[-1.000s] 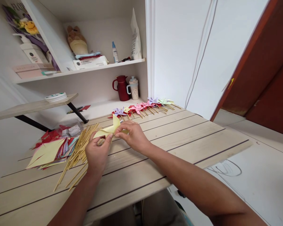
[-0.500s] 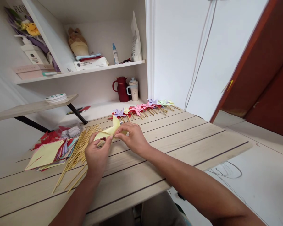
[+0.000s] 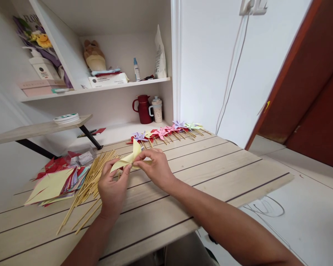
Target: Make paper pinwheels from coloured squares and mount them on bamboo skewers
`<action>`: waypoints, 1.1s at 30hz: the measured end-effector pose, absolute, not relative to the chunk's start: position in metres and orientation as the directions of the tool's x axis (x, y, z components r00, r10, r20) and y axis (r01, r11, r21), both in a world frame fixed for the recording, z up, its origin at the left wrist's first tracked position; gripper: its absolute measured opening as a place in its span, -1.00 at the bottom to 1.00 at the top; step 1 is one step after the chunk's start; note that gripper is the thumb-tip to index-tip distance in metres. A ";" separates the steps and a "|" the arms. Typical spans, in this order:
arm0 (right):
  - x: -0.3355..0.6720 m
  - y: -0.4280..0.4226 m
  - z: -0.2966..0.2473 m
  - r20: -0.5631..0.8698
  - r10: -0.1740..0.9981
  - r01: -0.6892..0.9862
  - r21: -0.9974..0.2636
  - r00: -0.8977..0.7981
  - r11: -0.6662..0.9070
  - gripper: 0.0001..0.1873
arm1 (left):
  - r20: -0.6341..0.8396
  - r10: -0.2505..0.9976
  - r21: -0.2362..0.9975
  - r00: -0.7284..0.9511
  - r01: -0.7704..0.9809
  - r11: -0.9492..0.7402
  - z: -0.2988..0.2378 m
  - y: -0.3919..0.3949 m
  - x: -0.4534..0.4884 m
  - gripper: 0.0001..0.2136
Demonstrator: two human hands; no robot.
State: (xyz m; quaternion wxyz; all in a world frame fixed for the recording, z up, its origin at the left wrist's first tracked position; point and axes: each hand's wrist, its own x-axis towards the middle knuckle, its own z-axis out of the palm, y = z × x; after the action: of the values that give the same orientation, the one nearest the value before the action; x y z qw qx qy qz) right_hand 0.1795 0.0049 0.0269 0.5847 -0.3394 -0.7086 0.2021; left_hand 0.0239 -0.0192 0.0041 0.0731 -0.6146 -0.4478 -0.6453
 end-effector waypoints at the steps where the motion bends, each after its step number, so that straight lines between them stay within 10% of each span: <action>1: 0.179 0.005 0.027 0.688 0.723 0.231 -0.694 -0.070 0.682 -0.84 | 0.863 0.452 0.478 -0.227 0.655 -0.585 0.003 -0.019 0.024 -0.95; 14: 0.179 0.006 0.024 0.578 0.814 0.041 -0.813 -0.059 0.581 -0.12 | 0.929 0.350 0.321 -0.121 0.734 -0.598 0.003 -0.019 0.021 -0.97; 20: 0.179 0.009 0.024 0.551 0.822 0.047 -0.826 -0.147 0.562 -0.83 | 0.946 0.316 0.254 -0.069 0.764 -0.593 0.004 -0.018 0.018 -0.95; 33: 0.178 0.012 0.019 0.588 0.804 0.091 -0.799 -0.095 0.595 -0.91 | 0.953 0.303 0.196 -0.018 0.798 -0.570 0.001 -0.019 0.022 -0.96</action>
State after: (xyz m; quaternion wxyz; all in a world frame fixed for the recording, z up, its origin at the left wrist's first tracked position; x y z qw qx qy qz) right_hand 0.1778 0.0121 0.0190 0.5853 -0.3318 -0.6744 0.3043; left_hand 0.0218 -0.0188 0.0008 0.2129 -0.6678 -0.4121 -0.5821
